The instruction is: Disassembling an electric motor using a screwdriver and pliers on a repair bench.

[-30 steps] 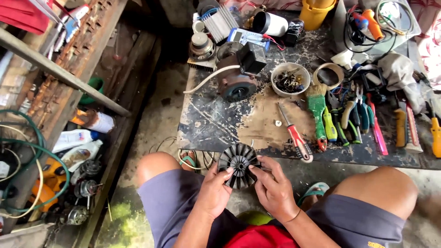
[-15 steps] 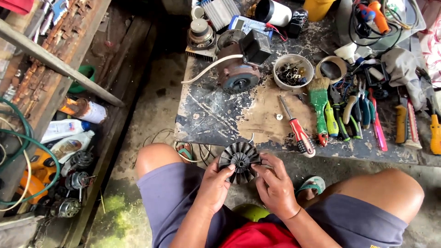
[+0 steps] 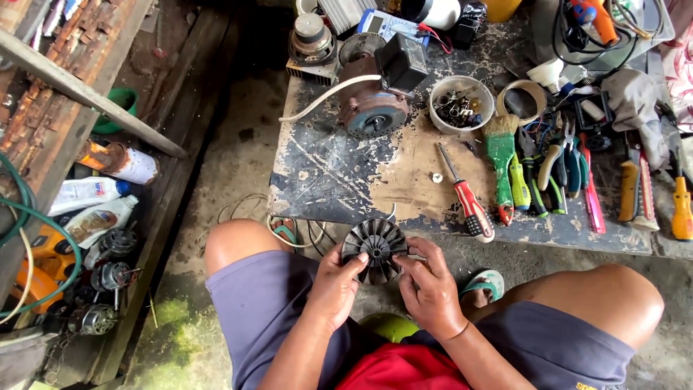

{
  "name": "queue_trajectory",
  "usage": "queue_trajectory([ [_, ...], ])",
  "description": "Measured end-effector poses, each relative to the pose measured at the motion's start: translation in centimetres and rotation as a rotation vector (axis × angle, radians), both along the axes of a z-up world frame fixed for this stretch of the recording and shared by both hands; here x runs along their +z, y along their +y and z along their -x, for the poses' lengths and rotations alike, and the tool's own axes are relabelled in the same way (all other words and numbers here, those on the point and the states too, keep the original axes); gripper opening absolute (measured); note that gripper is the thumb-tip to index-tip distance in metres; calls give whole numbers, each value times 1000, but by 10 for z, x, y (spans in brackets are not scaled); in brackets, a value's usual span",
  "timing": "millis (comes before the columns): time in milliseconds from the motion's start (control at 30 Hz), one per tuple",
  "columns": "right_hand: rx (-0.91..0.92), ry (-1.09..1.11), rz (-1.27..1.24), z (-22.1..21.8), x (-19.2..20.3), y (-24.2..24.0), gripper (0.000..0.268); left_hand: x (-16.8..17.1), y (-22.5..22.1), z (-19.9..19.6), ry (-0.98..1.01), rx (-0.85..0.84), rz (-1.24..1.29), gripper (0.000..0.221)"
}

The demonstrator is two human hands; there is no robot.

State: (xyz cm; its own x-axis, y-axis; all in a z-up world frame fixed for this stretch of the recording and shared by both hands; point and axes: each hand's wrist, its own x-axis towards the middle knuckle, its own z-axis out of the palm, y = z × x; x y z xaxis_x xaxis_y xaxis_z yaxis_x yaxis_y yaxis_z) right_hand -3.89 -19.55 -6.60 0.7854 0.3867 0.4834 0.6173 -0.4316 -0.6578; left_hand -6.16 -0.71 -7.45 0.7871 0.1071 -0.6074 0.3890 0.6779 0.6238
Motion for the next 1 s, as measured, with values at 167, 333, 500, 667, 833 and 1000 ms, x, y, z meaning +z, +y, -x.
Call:
queue_trajectory([
  [167, 13, 15, 7, -1, -1, 0, 24, -2, 1, -1, 2, -38, -21, 41],
  [333, 20, 35, -2, -2, 0, 1, 22, -7, -1, -2, -8, -12, -37, 34],
  [500, 42, 52, -5, -2, 2, 5, 21, 20, -2, -10, -6, 111, -39, 63],
  [667, 53, 107, -33, -3, -6, 5, 27, 47, 4, -11, -74, 19, -307, 64],
  [833, 7, 204, -120, -7, 6, 11, 27, 45, 13, -2, -172, -189, -596, 62],
  [1000, -10, 380, -275, -12, 2, 6, 27, 45, 13, 4, -204, -323, -992, 64],
])
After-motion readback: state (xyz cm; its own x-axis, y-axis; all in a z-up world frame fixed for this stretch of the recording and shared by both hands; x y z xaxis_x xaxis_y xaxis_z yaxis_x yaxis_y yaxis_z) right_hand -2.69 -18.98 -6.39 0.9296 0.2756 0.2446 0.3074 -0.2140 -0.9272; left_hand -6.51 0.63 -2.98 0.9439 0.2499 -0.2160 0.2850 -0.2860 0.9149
